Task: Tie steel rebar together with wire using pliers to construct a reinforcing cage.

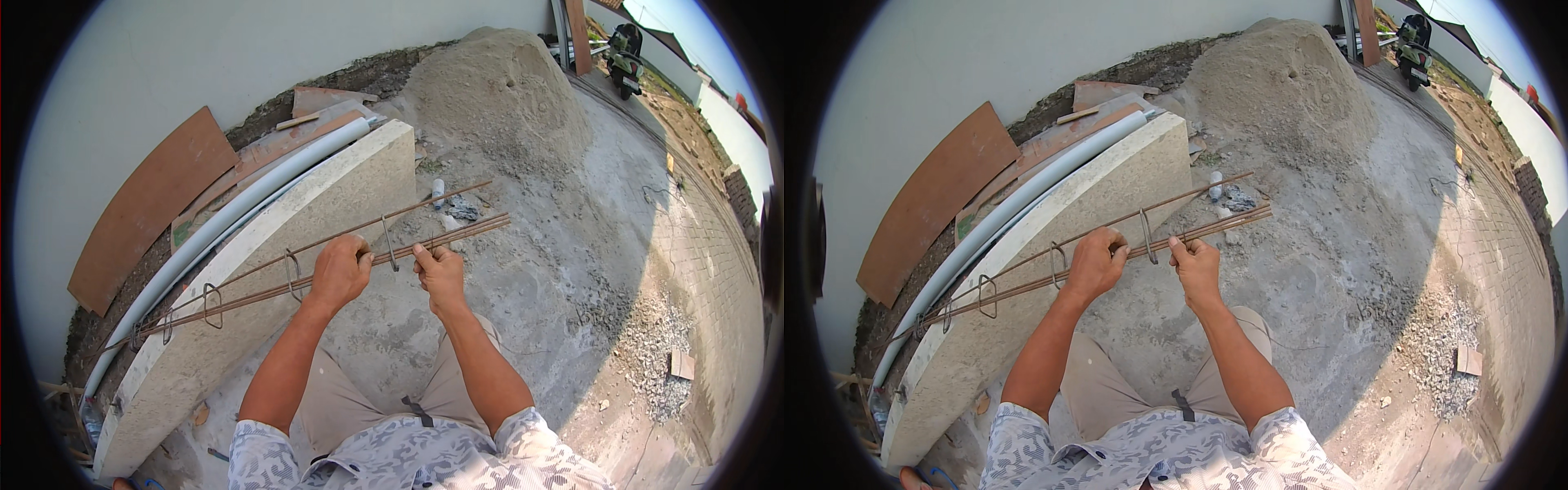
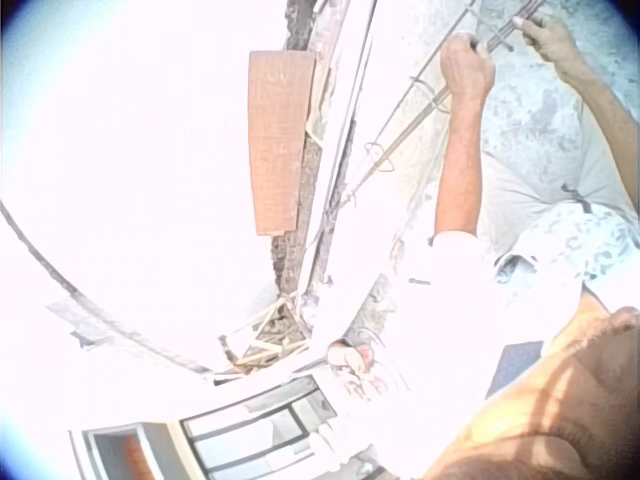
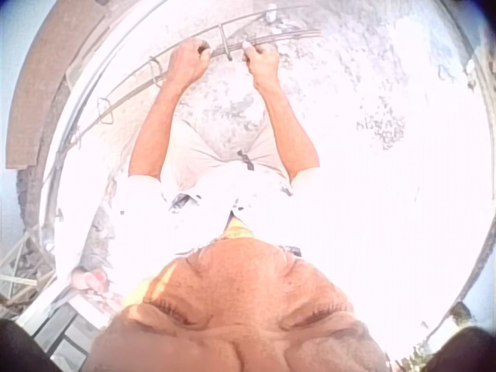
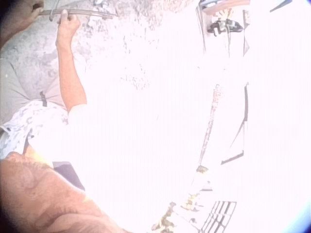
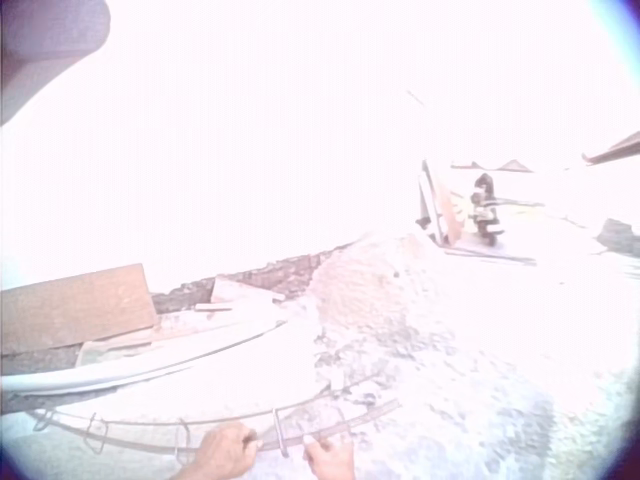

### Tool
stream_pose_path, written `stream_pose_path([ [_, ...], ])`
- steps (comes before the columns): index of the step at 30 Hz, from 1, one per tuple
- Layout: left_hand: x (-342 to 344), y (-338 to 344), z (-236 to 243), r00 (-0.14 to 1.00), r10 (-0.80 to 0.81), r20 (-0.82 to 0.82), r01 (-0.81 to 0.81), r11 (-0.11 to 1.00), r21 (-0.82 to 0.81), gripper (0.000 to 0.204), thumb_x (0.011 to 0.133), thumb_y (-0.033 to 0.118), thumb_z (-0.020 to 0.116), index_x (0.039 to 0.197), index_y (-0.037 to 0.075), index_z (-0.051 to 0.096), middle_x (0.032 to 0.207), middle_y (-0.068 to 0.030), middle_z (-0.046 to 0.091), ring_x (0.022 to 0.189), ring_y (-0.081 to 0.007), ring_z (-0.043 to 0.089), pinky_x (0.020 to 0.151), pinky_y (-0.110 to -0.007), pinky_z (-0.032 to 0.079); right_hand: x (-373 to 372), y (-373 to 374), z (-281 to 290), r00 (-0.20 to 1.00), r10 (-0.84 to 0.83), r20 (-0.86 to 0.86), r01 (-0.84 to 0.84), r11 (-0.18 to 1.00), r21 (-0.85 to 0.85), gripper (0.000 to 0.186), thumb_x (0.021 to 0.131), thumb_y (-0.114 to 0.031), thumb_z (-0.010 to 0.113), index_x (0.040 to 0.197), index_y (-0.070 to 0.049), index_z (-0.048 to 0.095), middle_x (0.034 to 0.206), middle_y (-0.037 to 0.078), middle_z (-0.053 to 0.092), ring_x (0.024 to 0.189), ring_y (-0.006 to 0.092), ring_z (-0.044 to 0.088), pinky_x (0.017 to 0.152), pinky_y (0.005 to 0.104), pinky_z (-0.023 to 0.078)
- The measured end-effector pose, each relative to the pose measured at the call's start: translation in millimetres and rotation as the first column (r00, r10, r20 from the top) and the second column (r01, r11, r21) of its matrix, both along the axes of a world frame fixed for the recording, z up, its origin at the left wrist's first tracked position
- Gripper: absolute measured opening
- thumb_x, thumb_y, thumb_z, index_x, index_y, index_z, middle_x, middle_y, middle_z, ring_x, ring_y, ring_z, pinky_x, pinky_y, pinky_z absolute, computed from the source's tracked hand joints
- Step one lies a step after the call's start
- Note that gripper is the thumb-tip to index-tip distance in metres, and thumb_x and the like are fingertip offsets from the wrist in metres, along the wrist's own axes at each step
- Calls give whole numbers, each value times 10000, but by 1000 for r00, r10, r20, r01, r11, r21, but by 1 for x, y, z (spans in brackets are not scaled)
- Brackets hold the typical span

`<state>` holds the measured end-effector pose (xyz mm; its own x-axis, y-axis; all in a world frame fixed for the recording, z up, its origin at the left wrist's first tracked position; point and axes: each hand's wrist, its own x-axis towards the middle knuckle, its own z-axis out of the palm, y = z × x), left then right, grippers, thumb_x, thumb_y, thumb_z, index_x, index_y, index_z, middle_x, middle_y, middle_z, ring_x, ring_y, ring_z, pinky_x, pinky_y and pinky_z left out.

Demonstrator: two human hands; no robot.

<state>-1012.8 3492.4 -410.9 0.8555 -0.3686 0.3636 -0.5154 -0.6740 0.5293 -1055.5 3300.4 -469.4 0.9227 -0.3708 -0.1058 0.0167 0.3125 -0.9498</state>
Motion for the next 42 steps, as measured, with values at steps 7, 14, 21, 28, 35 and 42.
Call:
stream_pose_path([
  [7, -10, -5, 0, 994, -47, 95, 43, 998, 48, 112, 836, 82, 739, 873, -1, 673, 886, -183, 673, 884, -372, 662, 781, -471, 514, -5, -2, 4, 1000, 24, -14, -24, 1000, -18, 308, 959, -244, 765, 777, -48, 612, 648, 31, 606, 464, 63, 437, 400, 245, 288],
  [14, -17, -7, 3, 996, -55, 64, 56, 998, -1, 101, 850, 82, 731, 892, 6, 680, 882, -174, 670, 877, -375, 656, 785, -470, 510, -16, -1, 9, 1000, 8, -26, -8, 1000, 10, 303, 959, -207, 764, 770, -1, 646, 652, 33, 619, 537, 62, 456, 482, 251, 327],
  [21, -28, -7, 11, 995, -73, 74, 71, 997, 40, 106, 855, 96, 731, 900, 4, 701, 899, -158, 680, 890, -365, 639, 795, -455, 506, -28, 1, 11, 1000, 13, 18, -13, 1000, 1, 275, 961, -221, 760, 789, -48, 633, 653, 21, 609, 483, 57, 454, 410, 230, 299],
  [28, -38, -8, 15, 986, -151, -75, 150, 988, -18, 164, 869, 118, 743, 951, -25, 735, 891, -161, 709, 837, -298, 680, 754, -416, 527, -40, 2, 13, 1000, 11, 26, -12, 1000, 2, 299, 965, -235, 761, 782, -40, 627, 649, 24, 603, 469, 53, 435, 410, 231, 289],
  [35, -39, -16, 4, 897, -158, -412, 63, 970, -235, 287, 881, 206, 801, 985, -53, 737, 801, -109, 730, 696, -141, 624, 645, -329, 506, -53, 3, 10, 1000, 24, 1, -24, 999, 27, 247, 962, -183, 766, 859, 17, 664, 707, 22, 638, 597, 60, 510, 519, 225, 377],
  [42, -28, -20, 4, 737, -193, -647, 9, 961, -276, 247, 893, 170, 795, 954, -61, 734, 810, -109, 744, 637, -119, 627, 544, -271, 505, -78, 12, -15, 985, -18, 169, 17, 1000, 9, 202, 968, -136, 755, 1059, 38, 713, 930, 29, 692, 758, 76, 589, 675, 237, 485],
])
